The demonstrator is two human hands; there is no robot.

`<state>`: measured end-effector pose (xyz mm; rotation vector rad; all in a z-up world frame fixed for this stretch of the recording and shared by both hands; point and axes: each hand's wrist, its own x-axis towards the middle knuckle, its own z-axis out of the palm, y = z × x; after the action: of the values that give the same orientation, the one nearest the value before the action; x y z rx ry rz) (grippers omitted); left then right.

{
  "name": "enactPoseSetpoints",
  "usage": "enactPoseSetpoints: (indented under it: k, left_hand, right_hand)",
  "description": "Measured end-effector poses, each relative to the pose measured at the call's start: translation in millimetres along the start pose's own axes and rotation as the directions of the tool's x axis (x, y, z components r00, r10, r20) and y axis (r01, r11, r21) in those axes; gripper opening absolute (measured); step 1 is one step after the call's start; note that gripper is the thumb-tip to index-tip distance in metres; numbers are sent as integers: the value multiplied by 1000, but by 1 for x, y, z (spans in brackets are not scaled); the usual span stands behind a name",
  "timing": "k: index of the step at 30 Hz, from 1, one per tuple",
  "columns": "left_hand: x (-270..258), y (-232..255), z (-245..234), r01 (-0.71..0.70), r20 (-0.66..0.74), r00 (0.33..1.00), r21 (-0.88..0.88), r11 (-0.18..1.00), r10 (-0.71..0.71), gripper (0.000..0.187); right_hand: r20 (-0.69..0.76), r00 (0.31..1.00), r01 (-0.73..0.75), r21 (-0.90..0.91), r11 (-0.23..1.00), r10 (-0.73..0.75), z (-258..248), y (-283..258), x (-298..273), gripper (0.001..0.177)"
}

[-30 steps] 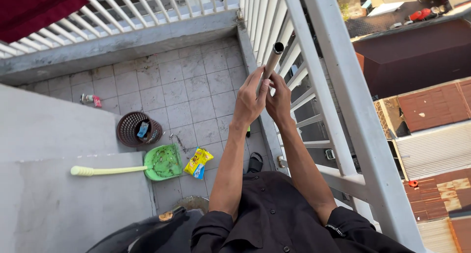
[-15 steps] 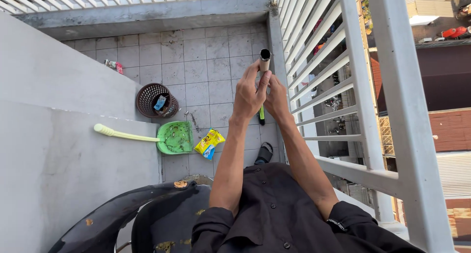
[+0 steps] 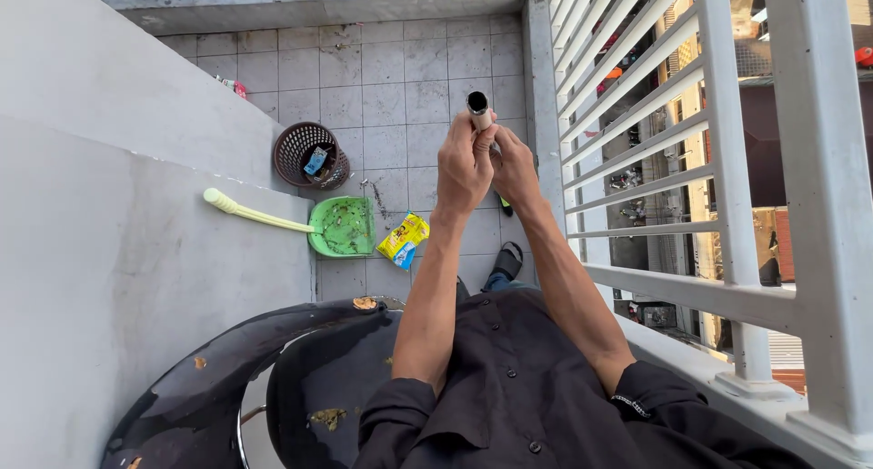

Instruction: The person is assembling a broom handle by inserting a plastic component into a metal pipe.

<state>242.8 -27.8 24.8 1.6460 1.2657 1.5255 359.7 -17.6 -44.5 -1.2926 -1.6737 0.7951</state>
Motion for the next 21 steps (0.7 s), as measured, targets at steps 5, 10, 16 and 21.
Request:
enactPoseSetpoints:
  k: [5, 10, 16, 21]
  left_hand:
    - [-9, -1, -13, 82, 13, 997, -46, 996, -81, 27]
    - [-17, -4, -21, 136, 14, 991, -111, 984, -135, 29]
    - [-29, -11, -21, 142, 38, 990, -139, 980, -138, 31]
    - [-31, 6, -17, 129, 64, 990, -114, 985, -122, 41]
  right_hand:
    - [38, 994, -105, -15, 994, 106, 4, -17, -10, 28]
    - [54, 996, -61, -82, 995, 66, 4, -13, -21, 26]
    - [117, 993, -23, -46, 999, 28, 2, -4, -31, 22]
    - [237, 963, -128, -11, 992, 127, 7, 27, -40, 17]
